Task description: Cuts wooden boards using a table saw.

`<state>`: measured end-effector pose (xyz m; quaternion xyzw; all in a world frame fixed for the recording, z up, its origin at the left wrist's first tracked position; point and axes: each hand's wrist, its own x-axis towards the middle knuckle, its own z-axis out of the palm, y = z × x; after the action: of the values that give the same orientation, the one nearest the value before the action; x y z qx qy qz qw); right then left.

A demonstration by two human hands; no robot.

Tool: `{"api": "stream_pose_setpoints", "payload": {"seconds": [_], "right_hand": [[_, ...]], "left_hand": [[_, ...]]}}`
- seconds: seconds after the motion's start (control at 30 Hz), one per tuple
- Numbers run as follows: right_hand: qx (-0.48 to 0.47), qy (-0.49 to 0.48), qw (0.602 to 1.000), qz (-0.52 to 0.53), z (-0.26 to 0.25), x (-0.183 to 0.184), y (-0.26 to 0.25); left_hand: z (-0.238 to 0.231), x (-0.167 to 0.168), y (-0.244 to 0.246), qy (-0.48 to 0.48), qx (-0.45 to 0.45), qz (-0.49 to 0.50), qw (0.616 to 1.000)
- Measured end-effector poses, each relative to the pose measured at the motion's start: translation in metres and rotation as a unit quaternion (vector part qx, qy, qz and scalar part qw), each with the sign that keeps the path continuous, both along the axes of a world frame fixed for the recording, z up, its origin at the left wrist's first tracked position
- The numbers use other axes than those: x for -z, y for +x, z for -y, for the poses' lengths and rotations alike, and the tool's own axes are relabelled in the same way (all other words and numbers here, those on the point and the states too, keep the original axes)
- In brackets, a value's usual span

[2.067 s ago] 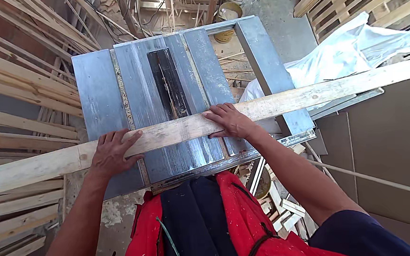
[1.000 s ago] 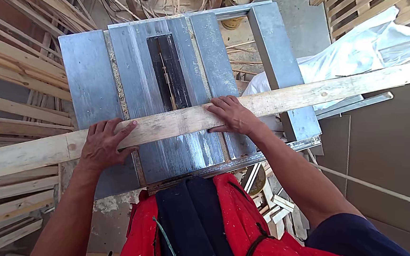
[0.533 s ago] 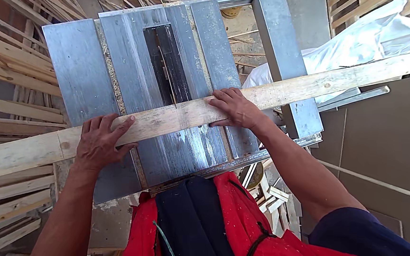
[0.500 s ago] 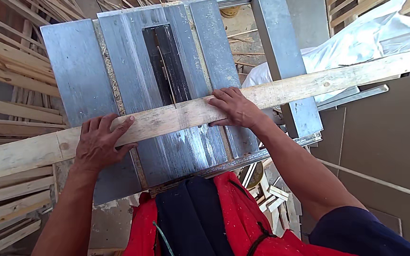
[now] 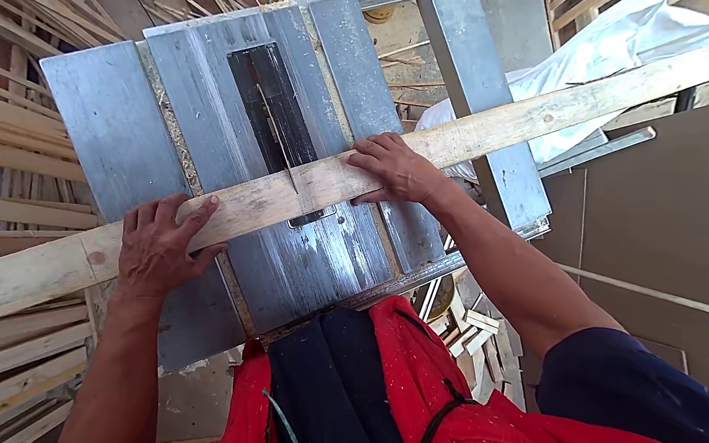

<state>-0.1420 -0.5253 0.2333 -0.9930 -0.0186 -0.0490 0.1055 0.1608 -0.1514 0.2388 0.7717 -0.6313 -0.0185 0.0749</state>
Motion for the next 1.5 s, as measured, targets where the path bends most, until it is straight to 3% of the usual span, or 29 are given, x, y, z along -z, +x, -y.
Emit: {"api": "stream_pose_setpoints", "payload": {"seconds": [0.47,0.7,0.8,1.0,1.23,1.33,1.5], "right_hand": [[0.000,0.016,1.000,0.012,0.023,0.000,0.029],[0.088,0.026,0.996,0.019,0.063,-0.001,0.077],[0.123,0.038,0.991,0.023,0.082,-0.001,0.096],[0.200,0.058,0.978,0.026,0.117,-0.002,0.150],[0.228,0.081,0.970,0.017,0.122,-0.010,0.233],[0.195,0.084,0.977,-0.008,0.139,-0.023,0.200],[0.248,0.051,0.960,-0.116,0.198,-0.037,0.040]], "left_hand": [[0.018,-0.001,0.020,-0.010,-0.010,0.013,1.000],[0.048,-0.005,0.037,-0.046,-0.164,0.019,0.985],[0.028,-0.009,0.021,-0.073,-0.201,0.008,0.977],[-0.041,-0.017,-0.043,-0.145,-0.189,-0.073,0.969],[-0.058,-0.012,-0.055,-0.174,-0.168,-0.091,0.966],[-0.063,-0.012,-0.056,-0.181,-0.167,-0.095,0.964],[-0.063,-0.014,-0.055,-0.203,-0.164,-0.103,0.960]]}}
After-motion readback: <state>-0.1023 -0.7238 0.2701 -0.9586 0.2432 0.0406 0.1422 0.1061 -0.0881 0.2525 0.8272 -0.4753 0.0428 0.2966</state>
